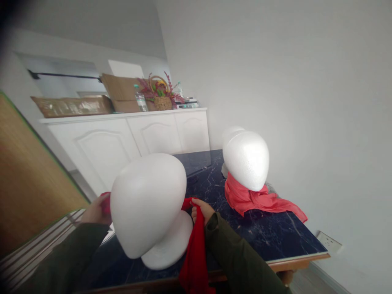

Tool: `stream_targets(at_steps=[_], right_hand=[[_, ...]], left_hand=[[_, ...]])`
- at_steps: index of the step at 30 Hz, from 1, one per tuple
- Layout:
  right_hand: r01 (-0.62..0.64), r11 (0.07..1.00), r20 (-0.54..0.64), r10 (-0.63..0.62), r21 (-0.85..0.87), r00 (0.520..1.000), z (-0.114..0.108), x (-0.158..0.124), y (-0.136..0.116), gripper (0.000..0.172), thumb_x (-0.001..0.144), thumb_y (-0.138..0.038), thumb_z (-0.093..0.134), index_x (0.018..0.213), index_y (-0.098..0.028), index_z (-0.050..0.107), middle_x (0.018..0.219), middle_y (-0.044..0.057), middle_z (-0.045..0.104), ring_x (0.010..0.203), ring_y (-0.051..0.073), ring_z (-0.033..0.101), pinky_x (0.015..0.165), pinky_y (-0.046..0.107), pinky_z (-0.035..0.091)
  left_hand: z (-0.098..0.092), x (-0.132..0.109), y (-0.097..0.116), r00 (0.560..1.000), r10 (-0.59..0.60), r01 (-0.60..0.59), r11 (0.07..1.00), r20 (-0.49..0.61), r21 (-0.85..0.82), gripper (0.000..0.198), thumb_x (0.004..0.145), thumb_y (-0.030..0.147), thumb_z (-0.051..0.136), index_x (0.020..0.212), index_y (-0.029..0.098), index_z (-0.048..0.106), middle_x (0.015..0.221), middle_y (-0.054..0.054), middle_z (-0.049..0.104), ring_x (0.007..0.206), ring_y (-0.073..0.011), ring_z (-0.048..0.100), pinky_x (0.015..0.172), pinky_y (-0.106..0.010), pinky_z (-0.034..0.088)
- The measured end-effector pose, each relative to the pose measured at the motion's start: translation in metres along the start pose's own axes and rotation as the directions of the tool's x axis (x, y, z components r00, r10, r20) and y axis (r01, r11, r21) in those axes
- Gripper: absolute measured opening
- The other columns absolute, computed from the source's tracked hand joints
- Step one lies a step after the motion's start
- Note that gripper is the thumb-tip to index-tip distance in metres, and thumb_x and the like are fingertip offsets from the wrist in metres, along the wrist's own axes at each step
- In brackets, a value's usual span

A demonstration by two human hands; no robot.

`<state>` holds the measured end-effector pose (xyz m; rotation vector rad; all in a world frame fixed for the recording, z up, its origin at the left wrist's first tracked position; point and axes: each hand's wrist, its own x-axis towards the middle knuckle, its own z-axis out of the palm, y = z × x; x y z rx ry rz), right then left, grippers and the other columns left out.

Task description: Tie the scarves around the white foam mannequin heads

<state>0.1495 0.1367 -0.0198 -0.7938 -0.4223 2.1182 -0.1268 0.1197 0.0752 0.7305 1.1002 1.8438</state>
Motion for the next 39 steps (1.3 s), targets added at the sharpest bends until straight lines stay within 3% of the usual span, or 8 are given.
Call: stream_targets(at_steps=[4,10,19,26,30,32,35,39], right_hand=[[0.010,0.999,0.051,-0.012,0.038,0.999,0.001,-0.017,0.001,0.013,0.084,-0.021,0.047,0.072,-0.016,0.045,0.043,-0.010,0.033,0.032,0.001,0.029,0.031,0.010,0.019],[0.055,0.997,0.054,-0.057,0.048,0.997,-0.003,-0.060,0.019,0.005,0.077,-0.016,0.046,0.074,-0.014,0.049,0.053,-0.004,0.047,0.040,0.002,0.041,0.036,0.009,0.030],[0.383,0.892,-0.063,-0.408,-0.239,0.911,0.006,-0.103,0.114,0.044,0.060,-0.018,0.054,0.101,-0.023,0.042,0.081,0.000,0.060,0.066,0.014,0.057,0.061,0.025,0.045],[0.467,0.456,0.165,-0.559,-0.758,0.813,0.021,-0.101,0.128,0.015,0.074,-0.031,0.057,0.072,-0.019,0.049,0.068,-0.002,0.051,0.064,0.011,0.045,0.061,0.023,0.037],[0.420,0.231,0.263,-0.500,-0.878,0.825,0.025,-0.104,0.116,0.020,0.063,-0.032,0.070,0.069,-0.016,0.058,0.072,0.000,0.055,0.067,0.013,0.046,0.062,0.024,0.035],[0.402,0.329,0.231,-0.452,-0.855,0.862,0.023,-0.102,0.112,0.020,0.067,-0.035,0.067,0.066,-0.016,0.059,0.067,0.000,0.055,0.063,0.012,0.047,0.059,0.023,0.036],[0.355,0.718,0.099,-0.374,-0.598,0.922,0.018,-0.097,0.104,0.024,0.069,-0.040,0.063,0.073,-0.017,0.058,0.063,-0.001,0.056,0.056,0.012,0.049,0.055,0.024,0.040],[0.331,0.905,-0.038,-0.353,-0.266,0.935,0.008,-0.092,0.092,0.029,0.065,-0.043,0.065,0.067,-0.019,0.049,0.055,-0.004,0.049,0.053,0.010,0.051,0.059,0.026,0.046]], left_hand=[[-0.042,-0.031,0.020,0.996,-0.009,-0.007,0.985,-0.091,-0.173,0.017,0.075,0.009,0.040,0.065,0.010,0.054,0.061,-0.003,0.058,0.061,-0.0115,0.056,0.057,-0.021,0.051],[-0.075,-0.106,0.026,0.971,-0.170,0.226,0.881,0.169,-0.416,0.035,0.066,0.013,0.037,0.091,0.010,0.061,0.078,-0.006,0.061,0.051,-0.0062,0.049,0.047,-0.016,0.045],[-0.048,-0.176,-0.073,0.759,-0.387,0.215,0.908,0.524,0.359,0.036,0.056,0.007,0.069,0.090,0.016,0.059,0.075,-0.003,0.064,0.060,-0.0148,0.058,0.056,-0.024,0.046],[-0.020,-0.189,-0.082,0.712,-0.080,-0.320,0.848,0.698,0.423,0.047,0.051,0.002,0.066,0.095,0.017,0.060,0.098,-0.008,0.060,0.090,-0.0257,0.054,0.082,-0.036,0.042],[-0.017,-0.197,-0.100,0.795,0.064,-0.304,0.902,0.603,0.305,0.043,0.053,-0.001,0.064,0.091,0.021,0.065,0.102,-0.009,0.058,0.103,-0.0288,0.048,0.096,-0.038,0.031],[-0.018,-0.195,-0.104,0.857,0.063,-0.242,0.926,0.512,0.290,0.037,0.058,0.003,0.063,0.090,0.020,0.065,0.098,-0.009,0.059,0.101,-0.0280,0.050,0.096,-0.038,0.032],[-0.019,-0.184,-0.095,0.884,-0.081,-0.080,0.945,0.460,0.318,0.038,0.061,0.003,0.060,0.095,0.019,0.062,0.089,-0.006,0.062,0.087,-0.0236,0.056,0.085,-0.036,0.040],[-0.021,-0.160,-0.074,0.726,-0.427,0.360,0.904,0.540,0.231,0.021,0.063,0.003,0.056,0.082,0.012,0.061,0.068,-0.003,0.062,0.064,-0.0150,0.058,0.064,-0.025,0.046]])
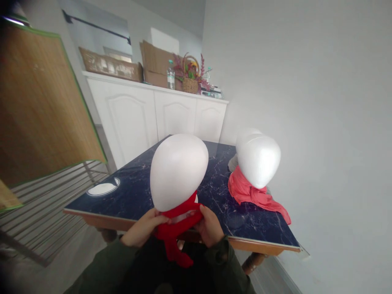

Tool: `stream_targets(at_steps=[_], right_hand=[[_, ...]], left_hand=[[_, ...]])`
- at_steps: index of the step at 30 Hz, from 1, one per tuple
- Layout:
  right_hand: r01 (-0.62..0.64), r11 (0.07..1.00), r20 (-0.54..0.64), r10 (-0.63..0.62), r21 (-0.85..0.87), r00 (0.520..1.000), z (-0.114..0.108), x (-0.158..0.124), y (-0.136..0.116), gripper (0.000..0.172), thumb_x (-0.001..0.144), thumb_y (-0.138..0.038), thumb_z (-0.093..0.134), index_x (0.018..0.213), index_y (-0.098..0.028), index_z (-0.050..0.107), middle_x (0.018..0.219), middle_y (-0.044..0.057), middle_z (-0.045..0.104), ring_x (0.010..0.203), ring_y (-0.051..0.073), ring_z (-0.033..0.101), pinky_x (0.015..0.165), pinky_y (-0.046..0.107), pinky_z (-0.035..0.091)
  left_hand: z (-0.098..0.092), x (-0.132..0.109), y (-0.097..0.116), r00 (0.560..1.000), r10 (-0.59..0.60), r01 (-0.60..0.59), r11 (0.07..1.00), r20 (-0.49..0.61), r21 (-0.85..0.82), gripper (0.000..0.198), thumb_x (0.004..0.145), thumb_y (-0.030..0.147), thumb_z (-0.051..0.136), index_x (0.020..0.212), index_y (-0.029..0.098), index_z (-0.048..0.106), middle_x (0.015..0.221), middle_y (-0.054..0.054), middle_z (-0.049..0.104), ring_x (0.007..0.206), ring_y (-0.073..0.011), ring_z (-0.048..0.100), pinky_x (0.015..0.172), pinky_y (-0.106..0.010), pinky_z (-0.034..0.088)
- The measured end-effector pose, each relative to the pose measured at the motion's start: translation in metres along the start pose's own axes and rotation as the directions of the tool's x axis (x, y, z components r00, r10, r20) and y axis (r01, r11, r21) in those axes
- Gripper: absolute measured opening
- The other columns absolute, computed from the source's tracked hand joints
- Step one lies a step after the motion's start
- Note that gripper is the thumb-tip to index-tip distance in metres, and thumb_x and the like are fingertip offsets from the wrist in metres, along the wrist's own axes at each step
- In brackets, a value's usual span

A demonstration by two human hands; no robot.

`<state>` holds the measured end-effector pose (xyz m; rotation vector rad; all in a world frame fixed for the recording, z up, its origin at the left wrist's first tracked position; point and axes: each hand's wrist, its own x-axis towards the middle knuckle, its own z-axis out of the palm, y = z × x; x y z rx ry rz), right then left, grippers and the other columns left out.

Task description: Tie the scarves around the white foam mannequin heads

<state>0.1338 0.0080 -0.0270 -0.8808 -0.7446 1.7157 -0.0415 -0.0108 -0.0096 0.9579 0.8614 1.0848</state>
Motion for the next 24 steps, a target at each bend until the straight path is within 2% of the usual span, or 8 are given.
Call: stream_targets(at_steps=[4,8,10,13,16,19,22,24], right_hand=[[0.062,0.990,-0.065,-0.070,-0.125,0.995,-0.011,0.011,0.000,0.035,0.065,-0.044,0.065,0.063,-0.021,0.039,0.042,-0.013,0.021,0.035,0.004,0.022,0.040,0.019,0.033],[0.229,0.904,-0.103,-0.283,-0.362,0.953,-0.019,0.019,-0.003,0.027,0.063,-0.033,0.070,0.072,-0.021,0.047,0.049,-0.010,0.036,0.042,0.006,0.029,0.041,0.019,0.027],[0.343,0.726,-0.066,-0.469,-0.596,0.881,-0.022,0.023,-0.007,0.019,0.066,-0.029,0.067,0.069,-0.021,0.049,0.056,-0.006,0.043,0.052,0.009,0.036,0.050,0.021,0.032],[0.356,0.406,0.039,-0.612,-0.842,0.790,-0.021,0.026,-0.008,0.014,0.074,-0.027,0.057,0.066,-0.022,0.047,0.063,-0.003,0.044,0.061,0.014,0.040,0.063,0.026,0.036],[0.395,0.185,0.177,-0.673,-0.900,0.718,-0.012,0.021,0.004,0.011,0.080,-0.021,0.044,0.072,-0.021,0.050,0.081,0.004,0.050,0.078,0.017,0.047,0.077,0.031,0.039],[0.504,-0.017,0.367,-0.708,-0.863,0.604,0.003,0.004,0.023,0.024,0.079,-0.015,0.039,0.092,-0.020,0.059,0.111,0.010,0.049,0.105,0.021,0.044,0.093,0.038,0.034],[0.592,-0.163,0.534,-0.657,-0.789,0.532,0.018,-0.017,0.036,0.046,0.071,-0.020,0.049,0.116,-0.021,0.054,0.132,0.009,0.038,0.123,0.028,0.030,0.105,0.048,0.018],[0.623,-0.139,0.563,-0.609,-0.770,0.559,0.025,-0.026,0.038,0.059,0.064,-0.023,0.055,0.122,-0.022,0.050,0.137,0.008,0.033,0.128,0.032,0.022,0.106,0.052,0.009]], left_hand=[[-0.021,0.006,0.020,0.995,-0.074,0.046,0.940,-0.070,-0.337,0.009,0.067,0.002,0.052,0.067,0.010,0.057,0.059,-0.002,0.058,0.055,-0.0103,0.056,0.054,-0.019,0.046],[-0.042,0.003,0.035,0.982,-0.188,0.117,0.659,-0.012,-0.743,0.016,0.079,0.010,0.041,0.081,0.004,0.056,0.067,-0.007,0.057,0.045,-0.0046,0.051,0.049,-0.016,0.048],[-0.045,-0.003,0.037,0.979,-0.205,0.100,0.546,-0.017,-0.832,0.024,0.084,0.015,0.038,0.096,0.001,0.054,0.076,-0.011,0.059,0.048,-0.0048,0.054,0.053,-0.016,0.050],[-0.033,-0.016,0.031,0.976,-0.213,0.058,0.478,-0.052,-0.876,0.029,0.087,0.018,0.034,0.107,0.003,0.050,0.082,-0.013,0.061,0.055,-0.0076,0.059,0.058,-0.019,0.053],[-0.010,-0.025,0.020,0.983,-0.177,0.048,0.455,-0.038,-0.889,0.032,0.089,0.017,0.029,0.113,0.007,0.048,0.086,-0.012,0.062,0.057,-0.0079,0.059,0.059,-0.021,0.054],[0.011,-0.026,0.011,0.993,-0.116,0.028,0.474,-0.031,-0.880,0.034,0.090,0.015,0.027,0.115,0.008,0.049,0.089,-0.012,0.064,0.067,-0.0107,0.062,0.068,-0.025,0.055],[0.023,-0.021,0.006,0.996,-0.094,0.054,0.465,0.012,-0.884,0.033,0.090,0.014,0.027,0.112,0.008,0.051,0.090,-0.012,0.063,0.073,-0.0121,0.063,0.073,-0.026,0.054],[0.026,-0.018,0.005,0.996,-0.087,0.063,0.446,0.027,-0.893,0.032,0.090,0.014,0.028,0.111,0.007,0.051,0.089,-0.011,0.063,0.075,-0.0115,0.063,0.073,-0.024,0.054]])
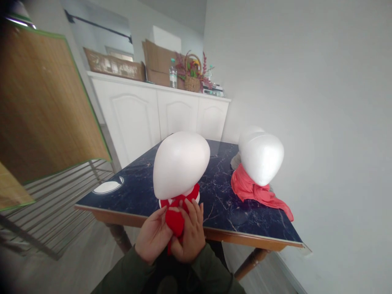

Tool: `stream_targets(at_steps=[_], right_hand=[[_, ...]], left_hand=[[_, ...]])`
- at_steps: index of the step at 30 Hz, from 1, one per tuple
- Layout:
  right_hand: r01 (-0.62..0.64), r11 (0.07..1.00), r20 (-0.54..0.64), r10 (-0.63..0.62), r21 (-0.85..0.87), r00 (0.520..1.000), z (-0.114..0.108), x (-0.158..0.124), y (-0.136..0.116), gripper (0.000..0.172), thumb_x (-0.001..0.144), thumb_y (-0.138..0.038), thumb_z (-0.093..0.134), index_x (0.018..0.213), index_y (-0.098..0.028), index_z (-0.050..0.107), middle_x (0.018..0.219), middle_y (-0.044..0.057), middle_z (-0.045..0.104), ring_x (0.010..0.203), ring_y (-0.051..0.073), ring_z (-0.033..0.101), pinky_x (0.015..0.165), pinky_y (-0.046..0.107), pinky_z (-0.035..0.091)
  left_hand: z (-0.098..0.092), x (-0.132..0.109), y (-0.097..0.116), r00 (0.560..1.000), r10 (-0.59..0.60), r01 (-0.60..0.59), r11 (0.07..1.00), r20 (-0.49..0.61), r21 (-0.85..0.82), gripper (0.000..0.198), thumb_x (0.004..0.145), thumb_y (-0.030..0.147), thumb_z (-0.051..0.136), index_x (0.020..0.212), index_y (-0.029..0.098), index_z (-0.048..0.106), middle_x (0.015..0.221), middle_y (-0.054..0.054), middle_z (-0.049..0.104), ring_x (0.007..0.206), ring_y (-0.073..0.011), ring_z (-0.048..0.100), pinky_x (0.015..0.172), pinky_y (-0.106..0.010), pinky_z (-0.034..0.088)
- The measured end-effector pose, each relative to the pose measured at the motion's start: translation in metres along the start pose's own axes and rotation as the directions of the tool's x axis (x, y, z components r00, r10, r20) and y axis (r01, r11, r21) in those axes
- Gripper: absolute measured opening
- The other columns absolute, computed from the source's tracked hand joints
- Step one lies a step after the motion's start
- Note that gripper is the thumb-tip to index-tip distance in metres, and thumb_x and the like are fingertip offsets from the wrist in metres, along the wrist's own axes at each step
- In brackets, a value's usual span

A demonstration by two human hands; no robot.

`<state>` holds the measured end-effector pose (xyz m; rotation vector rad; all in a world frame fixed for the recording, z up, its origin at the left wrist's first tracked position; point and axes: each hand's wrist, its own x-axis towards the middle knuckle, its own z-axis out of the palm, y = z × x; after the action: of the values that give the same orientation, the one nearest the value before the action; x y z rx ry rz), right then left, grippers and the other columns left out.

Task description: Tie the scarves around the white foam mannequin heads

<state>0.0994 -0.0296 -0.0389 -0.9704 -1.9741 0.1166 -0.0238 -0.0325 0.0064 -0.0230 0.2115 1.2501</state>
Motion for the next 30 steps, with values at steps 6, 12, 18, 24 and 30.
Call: stream_targets(at_steps=[6,12,18,24,30], right_hand=[[-0.329,0.887,0.146,0.296,0.325,0.944,-0.011,0.009,0.004,0.017,0.063,-0.019,0.059,0.077,-0.020,0.068,0.128,0.008,0.044,0.124,0.028,0.031,0.104,0.045,0.020],[-0.463,0.541,0.268,0.401,0.702,0.876,-0.043,-0.003,0.018,0.014,0.071,-0.029,0.054,0.071,-0.018,0.063,0.118,0.008,0.049,0.104,0.024,0.050,0.090,0.037,0.038],[-0.380,0.825,0.212,0.318,0.419,0.924,-0.079,-0.015,0.031,0.005,0.063,-0.015,0.059,0.063,-0.018,0.055,0.079,0.002,0.061,0.078,0.017,0.056,0.094,0.037,0.033],[-0.533,0.830,-0.215,0.557,0.165,0.802,-0.101,-0.032,0.057,0.011,0.059,-0.014,0.049,0.067,-0.020,0.044,0.058,-0.005,0.047,0.052,0.012,0.043,0.052,0.022,0.037],[-0.562,0.781,0.142,0.610,-0.271,0.779,-0.107,-0.037,0.069,0.022,0.058,-0.010,0.046,0.076,-0.019,0.054,0.067,0.001,0.059,0.065,0.017,0.054,0.062,0.026,0.035]], left_hand=[[0.007,0.004,0.003,0.998,0.027,-0.026,1.000,-0.054,0.011,0.032,0.090,0.011,0.027,0.110,0.008,0.051,0.084,-0.010,0.063,0.072,-0.0109,0.063,0.072,-0.023,0.053],[0.004,0.005,0.004,0.996,0.049,-0.039,0.990,-0.073,0.134,0.034,0.084,0.002,0.034,0.113,0.010,0.049,0.087,-0.010,0.064,0.072,-0.0132,0.064,0.073,-0.028,0.054],[-0.007,0.009,0.002,0.995,0.036,-0.013,0.969,-0.088,0.247,0.038,0.080,-0.002,0.038,0.114,0.011,0.047,0.079,-0.007,0.065,0.067,-0.0133,0.065,0.069,-0.027,0.054],[-0.014,0.013,0.005,0.996,0.052,-0.029,0.955,-0.068,0.295,0.038,0.079,-0.002,0.039,0.112,0.013,0.047,0.080,-0.006,0.064,0.068,-0.0133,0.064,0.069,-0.028,0.053],[-0.020,0.011,-0.001,0.995,0.092,-0.062,0.864,-0.035,0.500,0.039,0.073,-0.002,0.050,0.107,0.017,0.047,0.083,-0.003,0.062,0.067,-0.0108,0.062,0.066,-0.024,0.051]])
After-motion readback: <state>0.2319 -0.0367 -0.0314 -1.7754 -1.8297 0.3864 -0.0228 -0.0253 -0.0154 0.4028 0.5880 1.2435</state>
